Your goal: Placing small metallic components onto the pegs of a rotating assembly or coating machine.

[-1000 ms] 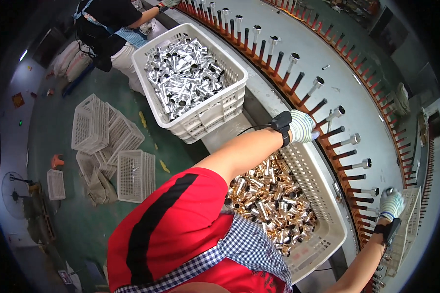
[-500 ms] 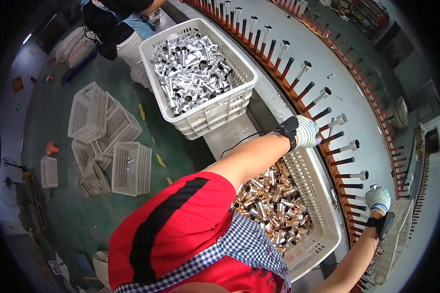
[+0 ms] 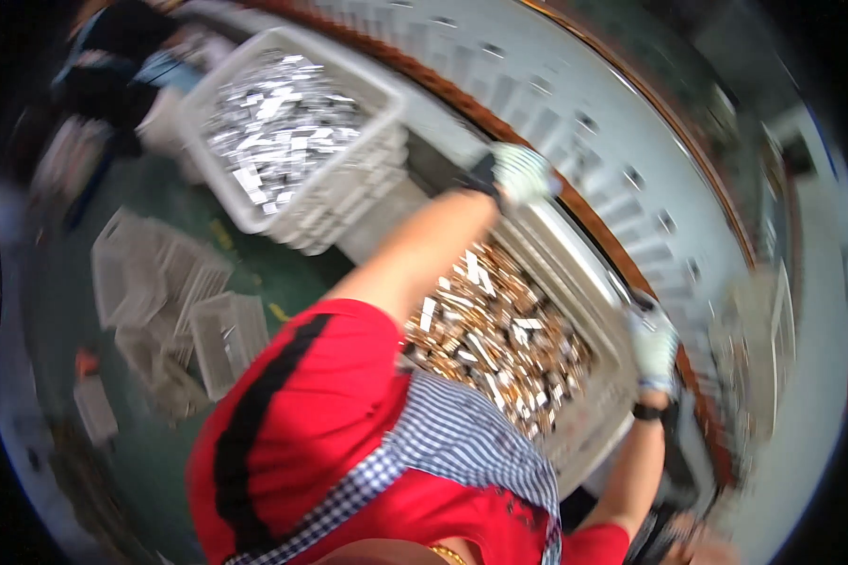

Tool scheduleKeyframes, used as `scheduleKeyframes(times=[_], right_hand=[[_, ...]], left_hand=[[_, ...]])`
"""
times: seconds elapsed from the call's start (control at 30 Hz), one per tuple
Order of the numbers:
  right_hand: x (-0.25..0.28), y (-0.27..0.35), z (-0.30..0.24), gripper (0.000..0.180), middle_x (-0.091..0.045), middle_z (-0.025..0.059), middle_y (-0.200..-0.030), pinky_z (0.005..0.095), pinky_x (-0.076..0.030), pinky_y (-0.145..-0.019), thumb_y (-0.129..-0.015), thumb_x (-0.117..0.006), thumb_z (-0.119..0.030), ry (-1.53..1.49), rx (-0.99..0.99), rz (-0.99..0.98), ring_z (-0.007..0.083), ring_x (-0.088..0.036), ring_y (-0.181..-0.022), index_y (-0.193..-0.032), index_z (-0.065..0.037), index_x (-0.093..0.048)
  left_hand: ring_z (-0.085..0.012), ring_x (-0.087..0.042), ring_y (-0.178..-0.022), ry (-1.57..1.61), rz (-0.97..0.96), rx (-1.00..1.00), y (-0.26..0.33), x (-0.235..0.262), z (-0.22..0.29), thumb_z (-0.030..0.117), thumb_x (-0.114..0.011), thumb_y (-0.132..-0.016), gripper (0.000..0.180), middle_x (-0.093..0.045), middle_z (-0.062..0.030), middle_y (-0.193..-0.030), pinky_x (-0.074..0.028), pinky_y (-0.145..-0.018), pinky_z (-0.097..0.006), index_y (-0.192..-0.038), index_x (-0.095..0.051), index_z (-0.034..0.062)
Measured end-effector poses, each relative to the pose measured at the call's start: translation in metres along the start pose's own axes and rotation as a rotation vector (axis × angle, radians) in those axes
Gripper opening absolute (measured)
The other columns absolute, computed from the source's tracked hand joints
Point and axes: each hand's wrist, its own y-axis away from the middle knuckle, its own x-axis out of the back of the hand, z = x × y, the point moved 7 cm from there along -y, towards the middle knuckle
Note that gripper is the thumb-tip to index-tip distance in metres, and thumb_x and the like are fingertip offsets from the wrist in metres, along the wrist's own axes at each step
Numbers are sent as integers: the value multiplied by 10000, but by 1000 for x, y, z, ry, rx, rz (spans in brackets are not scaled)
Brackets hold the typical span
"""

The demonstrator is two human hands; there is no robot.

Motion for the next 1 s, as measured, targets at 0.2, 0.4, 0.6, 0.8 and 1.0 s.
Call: scheduleKeyframes(times=[0.2,0.4,0.6,0.8,1.0], right_hand=[[-63,56,-78,807,-638,212,-1250,414,-488,-990,-776,-807,-491,-21,324,-806,341,-607,-1188,-1366,-9,-542],[12,-26,-53,518,-607,116,-1322,496,-422,-1060,-801,-693,-165,619,420,42,319,-549,-1260,-1306,-146,-581],[65,-109,75,286,-653,101,-1272,452,-446,-1058,-930,-571,-156,1257,-220,-276,299,-591,-1240,-1189,-147,-695],[47,-151,104,209,-757,105,-862,444,-571,-581,-710,-788,-162,1197,-88,-209,288,-746,-820,-916,-120,-788],[53,-118,8,213,-749,139,-976,416,-600,-793,-875,-669,-223,767,-149,-181,330,-731,-925,-997,-79,-768]], left_hand=[[-359,-655,-1085,-107,9,56,-29,-34,-41,551,-481,-949,570,-689,-198,-1148,-508,-937,-470,-1170,-688,67],[-328,-670,-1054,-176,-24,110,-28,-45,-27,529,-476,-963,492,-714,-152,-1113,-520,-912,-445,-1131,-708,128],[-332,-675,-1022,-196,27,84,-22,-42,-9,510,-477,-968,478,-724,-145,-1068,-523,-893,-445,-1102,-712,116],[-335,-663,-1072,-202,3,84,-31,-46,-2,522,-477,-966,504,-711,-166,-1116,-519,-931,-440,-1173,-699,119],[-342,-638,-1129,-272,20,110,-29,-44,-18,540,-459,-966,544,-684,-189,-1184,-492,-986,-440,-1219,-687,116]])
